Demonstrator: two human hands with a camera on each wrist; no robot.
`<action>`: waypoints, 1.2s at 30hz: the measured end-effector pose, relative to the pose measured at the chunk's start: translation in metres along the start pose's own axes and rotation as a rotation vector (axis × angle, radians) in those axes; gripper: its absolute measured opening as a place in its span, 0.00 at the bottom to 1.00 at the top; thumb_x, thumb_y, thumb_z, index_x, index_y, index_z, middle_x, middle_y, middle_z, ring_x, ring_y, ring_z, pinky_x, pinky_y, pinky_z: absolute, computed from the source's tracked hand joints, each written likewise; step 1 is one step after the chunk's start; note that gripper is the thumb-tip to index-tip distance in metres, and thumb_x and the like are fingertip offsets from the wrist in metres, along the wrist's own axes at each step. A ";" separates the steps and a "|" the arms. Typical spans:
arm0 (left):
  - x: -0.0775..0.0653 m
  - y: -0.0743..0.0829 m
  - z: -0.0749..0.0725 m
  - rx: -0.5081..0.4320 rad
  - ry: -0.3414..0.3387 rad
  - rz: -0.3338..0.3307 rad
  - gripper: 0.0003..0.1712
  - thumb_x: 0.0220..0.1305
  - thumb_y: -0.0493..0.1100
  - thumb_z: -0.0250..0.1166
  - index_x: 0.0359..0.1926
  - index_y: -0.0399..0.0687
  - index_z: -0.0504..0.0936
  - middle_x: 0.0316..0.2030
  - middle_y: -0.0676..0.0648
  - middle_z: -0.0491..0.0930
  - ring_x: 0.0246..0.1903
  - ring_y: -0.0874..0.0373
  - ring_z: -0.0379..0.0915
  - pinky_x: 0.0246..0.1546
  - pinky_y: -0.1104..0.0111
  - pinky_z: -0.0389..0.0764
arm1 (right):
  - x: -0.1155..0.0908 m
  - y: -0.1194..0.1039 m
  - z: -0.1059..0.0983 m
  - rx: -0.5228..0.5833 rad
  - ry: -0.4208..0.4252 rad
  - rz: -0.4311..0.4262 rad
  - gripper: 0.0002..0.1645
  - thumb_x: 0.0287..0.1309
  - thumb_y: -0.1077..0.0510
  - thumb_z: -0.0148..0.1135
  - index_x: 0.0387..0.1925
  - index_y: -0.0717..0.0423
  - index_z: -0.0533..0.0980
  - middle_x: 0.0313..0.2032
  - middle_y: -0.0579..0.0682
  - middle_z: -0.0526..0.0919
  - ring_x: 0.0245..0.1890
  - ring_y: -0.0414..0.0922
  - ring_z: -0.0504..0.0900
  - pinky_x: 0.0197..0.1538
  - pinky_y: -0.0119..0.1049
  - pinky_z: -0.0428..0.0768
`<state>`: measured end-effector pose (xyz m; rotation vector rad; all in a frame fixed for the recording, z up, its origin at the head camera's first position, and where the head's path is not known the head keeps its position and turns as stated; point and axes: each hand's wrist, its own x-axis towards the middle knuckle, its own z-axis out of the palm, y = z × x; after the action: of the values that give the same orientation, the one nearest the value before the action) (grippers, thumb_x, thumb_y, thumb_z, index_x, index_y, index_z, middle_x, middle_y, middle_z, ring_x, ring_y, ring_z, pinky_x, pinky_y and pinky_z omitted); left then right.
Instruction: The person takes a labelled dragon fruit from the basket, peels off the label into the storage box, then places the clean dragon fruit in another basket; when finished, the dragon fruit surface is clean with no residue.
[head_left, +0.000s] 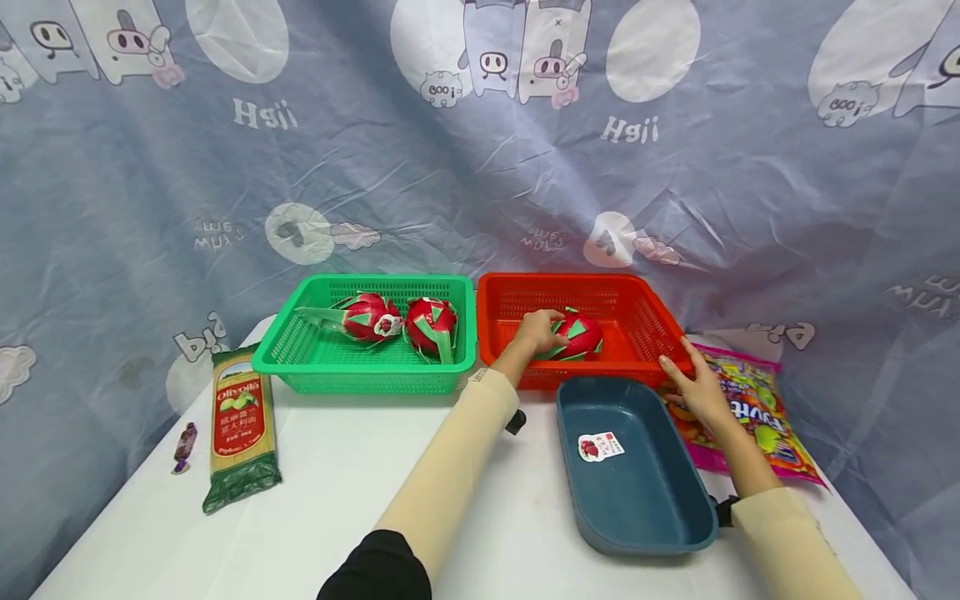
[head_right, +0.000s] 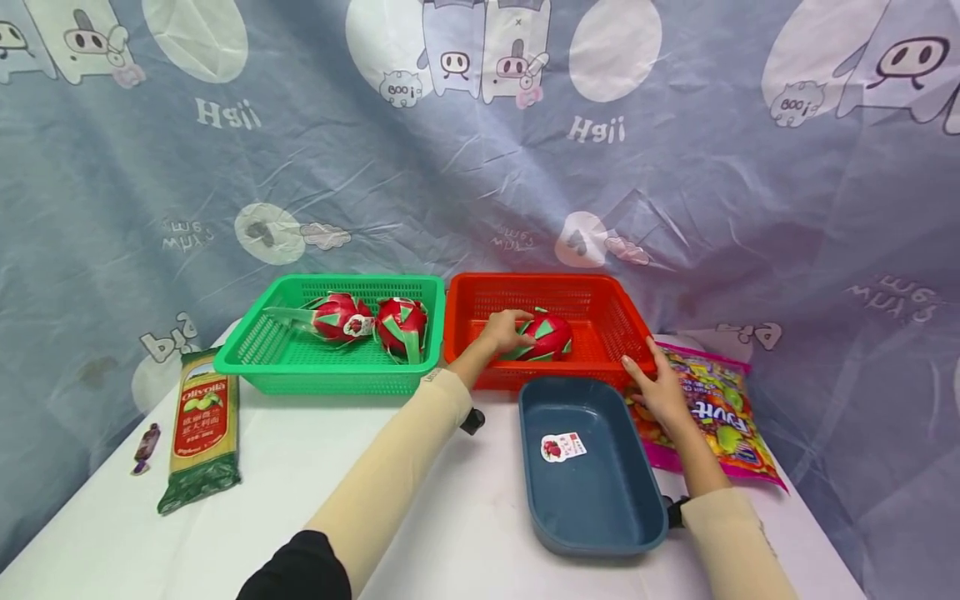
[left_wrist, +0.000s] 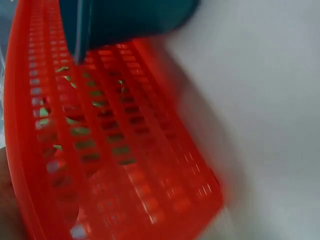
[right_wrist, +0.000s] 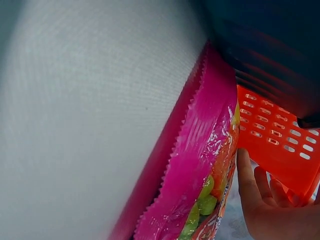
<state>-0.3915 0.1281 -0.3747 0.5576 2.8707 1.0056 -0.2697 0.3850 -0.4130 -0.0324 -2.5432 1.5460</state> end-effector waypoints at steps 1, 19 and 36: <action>0.000 0.001 0.003 -0.011 -0.005 0.005 0.30 0.54 0.46 0.69 0.59 0.54 0.74 0.54 0.48 0.74 0.56 0.51 0.63 0.46 0.71 0.74 | 0.000 0.000 0.002 -0.001 -0.003 0.000 0.46 0.65 0.42 0.46 0.72 0.49 0.34 0.64 0.75 0.47 0.51 0.69 0.68 0.42 0.47 0.78; -0.001 0.011 0.019 -0.202 -0.078 0.029 0.30 0.54 0.39 0.69 0.60 0.51 0.73 0.52 0.45 0.76 0.51 0.56 0.71 0.33 0.76 0.74 | 0.004 -0.011 0.018 0.051 -0.035 0.003 0.46 0.65 0.45 0.47 0.72 0.51 0.34 0.61 0.77 0.53 0.47 0.66 0.73 0.43 0.54 0.76; -0.041 0.002 -0.036 -0.300 0.028 0.378 0.28 0.54 0.47 0.69 0.58 0.53 0.75 0.53 0.49 0.76 0.50 0.59 0.73 0.42 0.74 0.75 | 0.004 0.001 -0.002 -0.006 -0.027 -0.026 0.45 0.66 0.43 0.45 0.71 0.51 0.32 0.62 0.77 0.50 0.45 0.58 0.77 0.41 0.48 0.77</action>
<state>-0.3583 0.0942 -0.3479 1.0861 2.6128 1.4692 -0.2735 0.3873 -0.4129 0.0215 -2.5585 1.5401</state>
